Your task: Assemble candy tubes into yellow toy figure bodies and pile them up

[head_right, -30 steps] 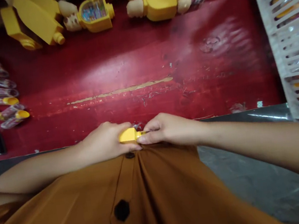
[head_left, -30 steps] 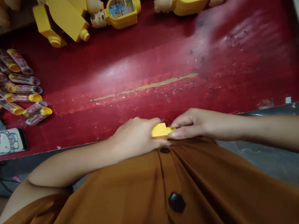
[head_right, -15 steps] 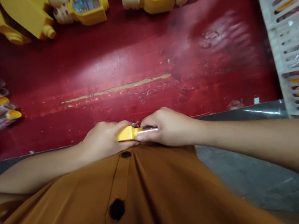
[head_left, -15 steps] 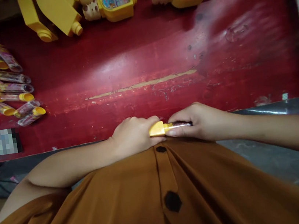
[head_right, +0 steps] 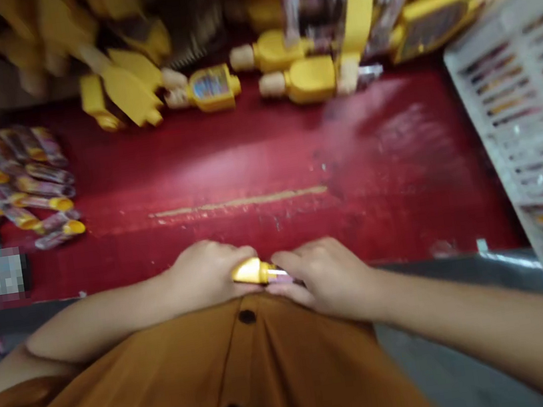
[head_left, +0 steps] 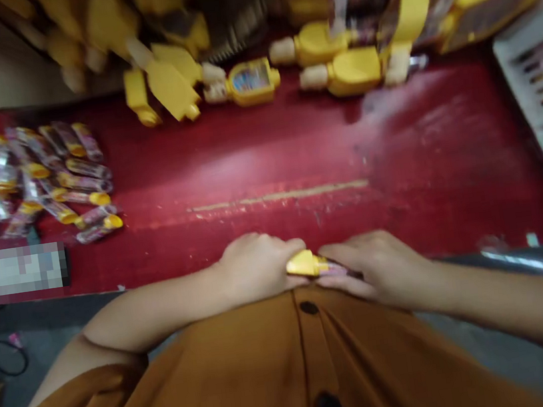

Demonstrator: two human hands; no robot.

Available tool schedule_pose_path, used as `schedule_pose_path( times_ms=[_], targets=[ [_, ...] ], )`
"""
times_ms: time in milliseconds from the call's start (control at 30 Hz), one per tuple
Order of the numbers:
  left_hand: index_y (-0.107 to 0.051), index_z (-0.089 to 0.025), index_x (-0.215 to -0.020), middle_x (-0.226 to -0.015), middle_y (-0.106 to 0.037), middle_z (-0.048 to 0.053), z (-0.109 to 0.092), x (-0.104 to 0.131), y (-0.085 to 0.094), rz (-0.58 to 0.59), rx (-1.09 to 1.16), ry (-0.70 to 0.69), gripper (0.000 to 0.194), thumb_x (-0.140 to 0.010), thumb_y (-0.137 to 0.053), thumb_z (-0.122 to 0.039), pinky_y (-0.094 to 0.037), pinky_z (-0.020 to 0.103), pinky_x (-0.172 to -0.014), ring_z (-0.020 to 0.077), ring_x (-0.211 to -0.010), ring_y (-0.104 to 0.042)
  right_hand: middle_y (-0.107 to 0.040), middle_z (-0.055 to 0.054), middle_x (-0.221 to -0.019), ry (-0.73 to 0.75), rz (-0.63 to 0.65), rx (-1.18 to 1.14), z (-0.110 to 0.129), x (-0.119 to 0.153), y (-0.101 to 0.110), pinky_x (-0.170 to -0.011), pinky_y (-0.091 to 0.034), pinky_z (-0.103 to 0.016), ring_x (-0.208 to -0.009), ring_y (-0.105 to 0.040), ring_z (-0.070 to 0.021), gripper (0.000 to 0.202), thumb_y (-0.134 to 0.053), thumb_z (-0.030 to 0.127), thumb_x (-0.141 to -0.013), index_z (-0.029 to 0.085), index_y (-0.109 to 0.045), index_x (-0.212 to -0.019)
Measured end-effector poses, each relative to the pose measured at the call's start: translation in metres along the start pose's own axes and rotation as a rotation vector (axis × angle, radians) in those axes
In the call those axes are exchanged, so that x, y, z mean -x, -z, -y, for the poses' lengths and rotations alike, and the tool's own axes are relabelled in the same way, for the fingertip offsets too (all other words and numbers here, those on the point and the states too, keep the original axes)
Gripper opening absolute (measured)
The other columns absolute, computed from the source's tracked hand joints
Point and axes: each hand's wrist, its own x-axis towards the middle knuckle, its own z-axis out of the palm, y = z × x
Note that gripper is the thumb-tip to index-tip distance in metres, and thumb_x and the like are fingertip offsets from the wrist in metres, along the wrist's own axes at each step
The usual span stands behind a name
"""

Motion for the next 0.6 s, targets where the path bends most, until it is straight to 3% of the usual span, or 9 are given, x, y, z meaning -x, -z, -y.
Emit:
schedule_pose_path(
  times_ms=[100, 167, 233, 300, 367, 400, 467, 600],
  targets=[
    [-0.058, -0.022, -0.09, -0.071, -0.065, 0.002, 0.008, -0.009, 0.005, -0.168, 0.012, -0.057, 0.035, -0.073, -0.051, -0.052, -0.045, 0.027, -0.053, 0.0184, -0.06, -0.061, -0.058, -0.001, -0.063, 0.023, -0.063, -0.002, -0.007, -0.009, 0.016, -0.048, -0.036, -0.023, -0.054, -0.054, -0.0127, 0.027, -0.039, 0.035, -0.087, 0.017, -0.055, -0.076],
    [-0.054, -0.022, -0.1, -0.09, -0.065, 0.004, 0.025, -0.022, 0.02, -0.418, 0.009, -0.11, 0.042, -0.073, -0.05, -0.055, -0.048, 0.029, -0.064, 0.0193, -0.077, -0.062, -0.062, -0.003, -0.073, 0.059, -0.22, 0.072, -0.019, -0.019, 0.041, -0.054, -0.043, -0.026, -0.062, -0.058, -0.0151, 0.023, -0.039, 0.036, -0.086, 0.018, -0.055, -0.085],
    [-0.048, -0.022, -0.109, -0.11, -0.057, 0.009, 0.052, -0.032, 0.039, -0.754, -0.039, -0.088, 0.049, -0.073, -0.05, -0.056, -0.045, 0.033, -0.08, 0.0211, -0.099, -0.055, -0.063, -0.006, -0.085, -0.013, -0.392, 0.134, -0.034, -0.033, 0.074, -0.06, -0.046, -0.029, -0.07, -0.059, -0.0181, 0.025, -0.04, 0.039, -0.085, 0.02, -0.053, -0.095],
    [-0.045, -0.019, -0.11, -0.121, -0.047, 0.014, 0.085, -0.038, 0.056, -1.106, -0.094, 0.091, 0.051, -0.073, -0.051, -0.054, -0.037, 0.039, -0.092, 0.0239, -0.113, -0.044, -0.06, -0.01, -0.092, -0.215, -0.533, 0.176, -0.05, -0.048, 0.113, -0.063, -0.047, -0.032, -0.076, -0.059, -0.0213, 0.031, -0.04, 0.041, -0.084, 0.018, -0.05, -0.101],
    [-0.042, -0.015, -0.111, -0.127, -0.038, 0.019, 0.119, -0.043, 0.067, -1.369, -0.067, 0.392, 0.054, -0.072, -0.055, -0.05, -0.027, 0.043, -0.099, 0.0269, -0.121, -0.033, -0.054, -0.016, -0.103, -0.401, -0.664, 0.214, -0.066, -0.067, 0.152, -0.071, -0.045, -0.035, -0.088, -0.055, -0.0247, 0.037, -0.038, 0.039, -0.084, 0.013, -0.045, -0.109],
    [-0.04, -0.012, -0.111, -0.129, -0.034, 0.022, 0.135, -0.046, 0.07, -1.42, -0.008, 0.542, 0.058, -0.069, -0.058, -0.048, -0.023, 0.044, -0.101, 0.0283, -0.124, -0.028, -0.049, -0.018, -0.11, -0.438, -0.727, 0.236, -0.075, -0.077, 0.171, -0.079, -0.043, -0.036, -0.097, -0.051, -0.0252, 0.039, -0.036, 0.035, -0.084, 0.01, -0.041, -0.114],
    [-0.035, -0.009, -0.114, -0.129, -0.033, 0.024, 0.161, -0.053, 0.073, -1.402, 0.192, 0.802, 0.056, -0.072, -0.057, -0.039, -0.023, 0.043, -0.101, 0.0287, -0.126, -0.026, -0.043, -0.019, -0.116, -0.528, -0.795, 0.263, -0.096, -0.099, 0.204, -0.085, -0.039, -0.036, -0.103, -0.046, -0.0242, 0.041, -0.032, 0.031, -0.086, 0.008, -0.033, -0.12],
    [-0.039, -0.009, -0.111, -0.108, -0.053, 0.021, 0.181, -0.06, 0.077, -1.315, 0.386, 0.812, 0.038, -0.079, -0.044, -0.03, -0.035, 0.047, -0.089, 0.0316, -0.106, -0.049, -0.046, -0.018, -0.112, -0.679, -0.874, 0.303, -0.138, -0.147, 0.248, -0.083, -0.04, -0.034, -0.099, -0.047, -0.0207, 0.037, -0.037, 0.02, -0.084, 0.005, -0.035, -0.118]
  ],
)
